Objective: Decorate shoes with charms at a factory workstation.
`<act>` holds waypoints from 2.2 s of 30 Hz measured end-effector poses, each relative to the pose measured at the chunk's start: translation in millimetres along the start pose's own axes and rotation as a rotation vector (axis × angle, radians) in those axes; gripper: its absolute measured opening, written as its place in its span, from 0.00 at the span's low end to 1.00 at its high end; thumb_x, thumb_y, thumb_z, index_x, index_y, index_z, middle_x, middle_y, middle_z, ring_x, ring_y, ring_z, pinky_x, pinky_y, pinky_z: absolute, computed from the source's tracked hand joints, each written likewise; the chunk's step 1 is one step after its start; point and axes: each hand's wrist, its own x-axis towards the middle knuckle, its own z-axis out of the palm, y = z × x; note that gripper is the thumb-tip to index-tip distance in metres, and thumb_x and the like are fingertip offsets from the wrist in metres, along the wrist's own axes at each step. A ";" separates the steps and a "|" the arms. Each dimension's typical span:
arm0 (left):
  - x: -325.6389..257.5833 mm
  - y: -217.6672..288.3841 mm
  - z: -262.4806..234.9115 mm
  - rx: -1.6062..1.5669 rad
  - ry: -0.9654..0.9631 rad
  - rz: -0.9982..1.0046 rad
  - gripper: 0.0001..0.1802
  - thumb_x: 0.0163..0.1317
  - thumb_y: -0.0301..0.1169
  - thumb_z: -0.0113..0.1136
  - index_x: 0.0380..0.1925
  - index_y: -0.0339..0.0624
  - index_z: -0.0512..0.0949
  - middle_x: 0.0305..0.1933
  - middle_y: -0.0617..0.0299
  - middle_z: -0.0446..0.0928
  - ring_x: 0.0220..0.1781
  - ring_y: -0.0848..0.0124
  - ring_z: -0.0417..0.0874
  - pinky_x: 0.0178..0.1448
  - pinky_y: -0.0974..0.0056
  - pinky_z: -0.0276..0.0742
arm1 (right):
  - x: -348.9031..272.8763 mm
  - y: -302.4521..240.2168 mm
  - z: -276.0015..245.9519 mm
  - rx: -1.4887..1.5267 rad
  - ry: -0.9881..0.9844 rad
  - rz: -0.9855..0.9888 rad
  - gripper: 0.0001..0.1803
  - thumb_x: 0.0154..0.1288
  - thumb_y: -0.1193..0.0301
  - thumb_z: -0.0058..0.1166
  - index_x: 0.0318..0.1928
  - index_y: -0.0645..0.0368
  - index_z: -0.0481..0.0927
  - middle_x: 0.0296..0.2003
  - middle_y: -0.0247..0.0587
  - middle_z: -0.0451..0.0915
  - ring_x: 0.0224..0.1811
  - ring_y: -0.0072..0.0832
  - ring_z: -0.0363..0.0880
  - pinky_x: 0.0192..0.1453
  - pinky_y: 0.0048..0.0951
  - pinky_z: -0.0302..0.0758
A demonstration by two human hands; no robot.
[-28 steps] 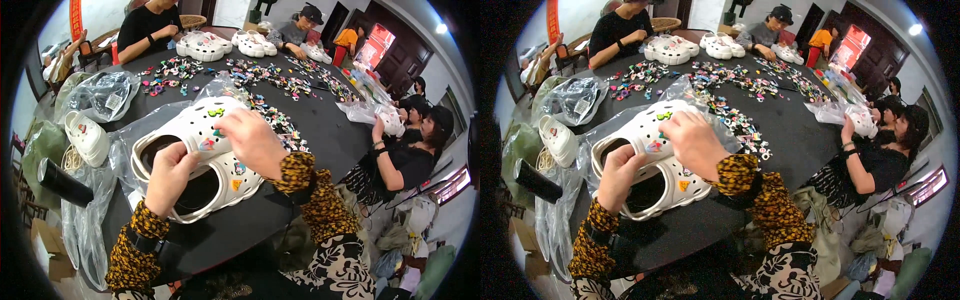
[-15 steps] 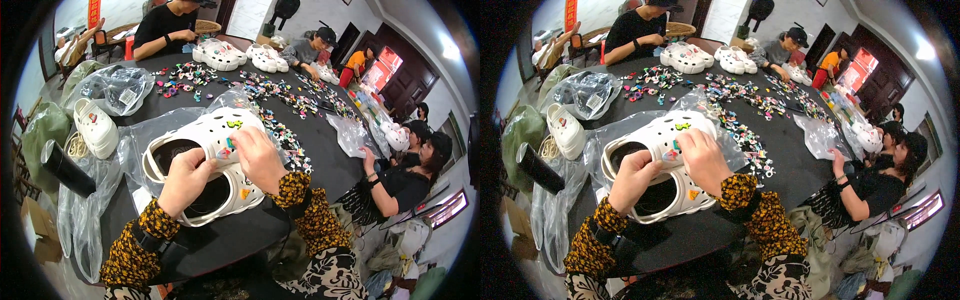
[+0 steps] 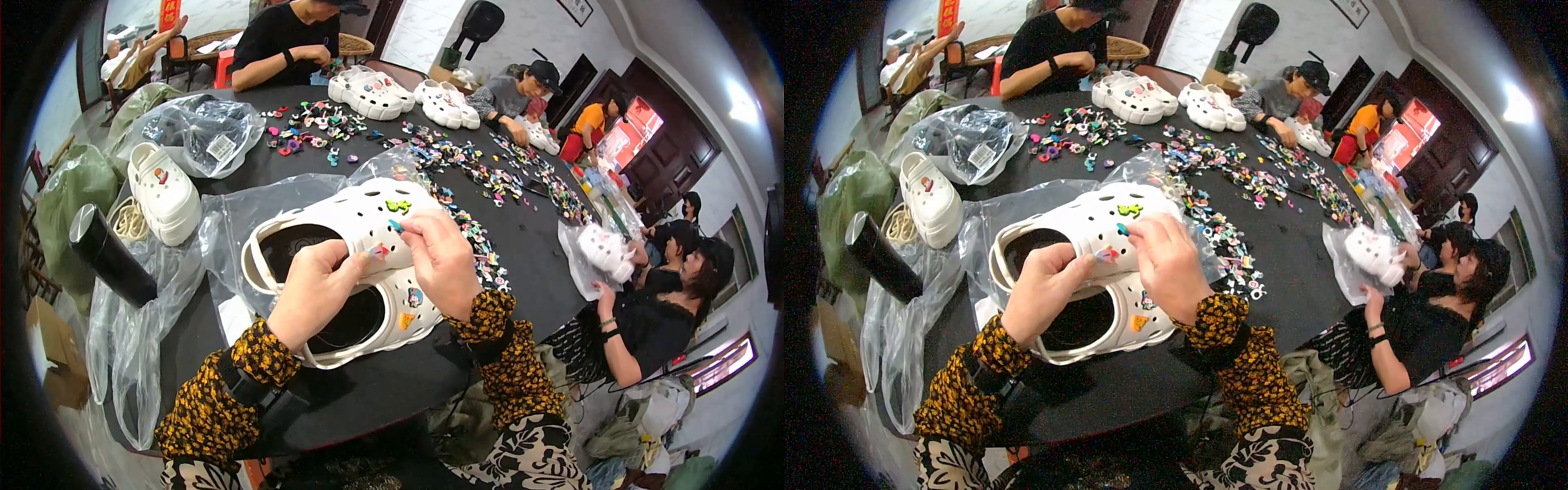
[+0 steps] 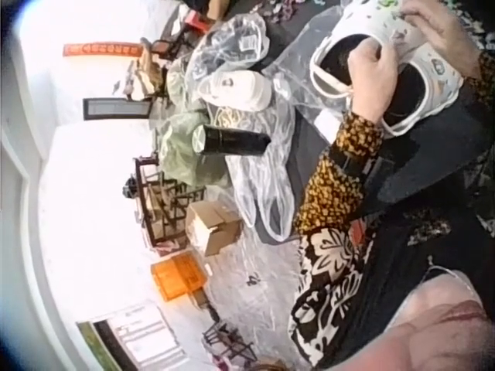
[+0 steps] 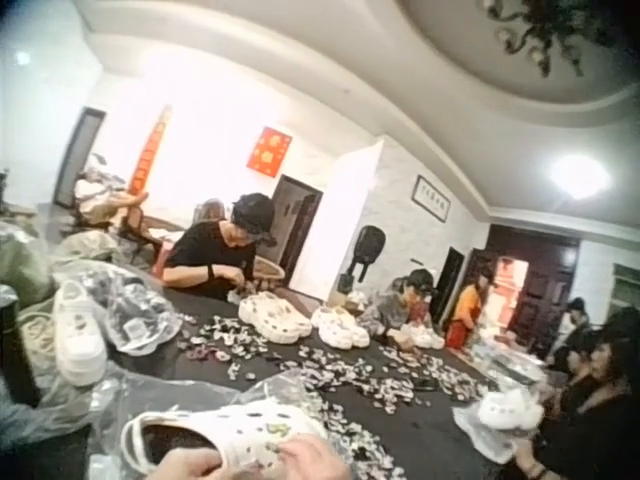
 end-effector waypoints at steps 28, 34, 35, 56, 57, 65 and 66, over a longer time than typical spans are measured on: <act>-9.7 7.3 2.2 0.080 0.044 0.155 0.16 0.60 0.30 0.58 0.18 0.30 0.72 0.14 0.50 0.68 0.15 0.68 0.69 0.23 0.60 0.64 | -11.8 -14.4 -25.9 -0.222 -0.261 -0.178 0.27 0.48 0.83 0.51 0.53 0.65 0.75 0.50 0.43 0.72 0.54 0.39 0.70 0.52 0.36 0.66; -11.2 9.7 6.7 0.228 0.102 0.328 0.14 0.55 0.26 0.61 0.16 0.32 0.70 0.16 0.47 0.69 0.20 0.51 0.73 0.25 0.54 0.66 | -7.1 -21.7 -33.8 -0.263 -0.337 -0.200 0.26 0.48 0.82 0.51 0.53 0.66 0.75 0.51 0.43 0.72 0.55 0.38 0.69 0.53 0.36 0.64; -12.6 9.8 6.5 0.227 0.100 0.323 0.14 0.55 0.26 0.61 0.16 0.32 0.70 0.16 0.47 0.69 0.20 0.51 0.73 0.25 0.54 0.66 | -5.3 -25.4 -34.6 -0.291 -0.358 -0.211 0.25 0.49 0.82 0.51 0.53 0.66 0.76 0.51 0.43 0.72 0.55 0.39 0.69 0.55 0.37 0.64; -9.4 5.2 4.3 0.292 0.119 0.287 0.14 0.55 0.25 0.59 0.15 0.32 0.69 0.15 0.46 0.68 0.19 0.50 0.73 0.25 0.54 0.66 | 3.6 -7.6 -19.4 -0.134 -0.326 -0.222 0.18 0.51 0.79 0.54 0.46 0.64 0.78 0.45 0.43 0.74 0.52 0.40 0.70 0.54 0.39 0.65; -7.8 3.7 4.0 0.232 0.111 0.228 0.14 0.56 0.26 0.59 0.16 0.32 0.70 0.15 0.46 0.69 0.17 0.54 0.72 0.24 0.56 0.65 | 2.2 -3.0 -18.0 -0.093 -0.295 -0.190 0.17 0.53 0.79 0.56 0.46 0.63 0.79 0.45 0.42 0.74 0.50 0.39 0.71 0.53 0.38 0.65; -4.0 2.6 1.7 0.133 0.113 0.127 0.16 0.60 0.30 0.59 0.18 0.30 0.73 0.13 0.49 0.67 0.14 0.70 0.66 0.22 0.61 0.63 | 4.2 11.8 5.4 0.118 -0.063 -0.048 0.06 0.57 0.79 0.57 0.37 0.62 0.80 0.35 0.44 0.79 0.41 0.42 0.75 0.47 0.38 0.72; -3.0 0.4 1.9 0.133 0.114 0.123 0.16 0.60 0.30 0.59 0.18 0.30 0.73 0.13 0.49 0.67 0.14 0.70 0.66 0.22 0.61 0.63 | 3.9 13.7 7.0 0.120 -0.066 -0.047 0.06 0.57 0.79 0.57 0.37 0.62 0.80 0.35 0.44 0.79 0.41 0.42 0.75 0.47 0.38 0.72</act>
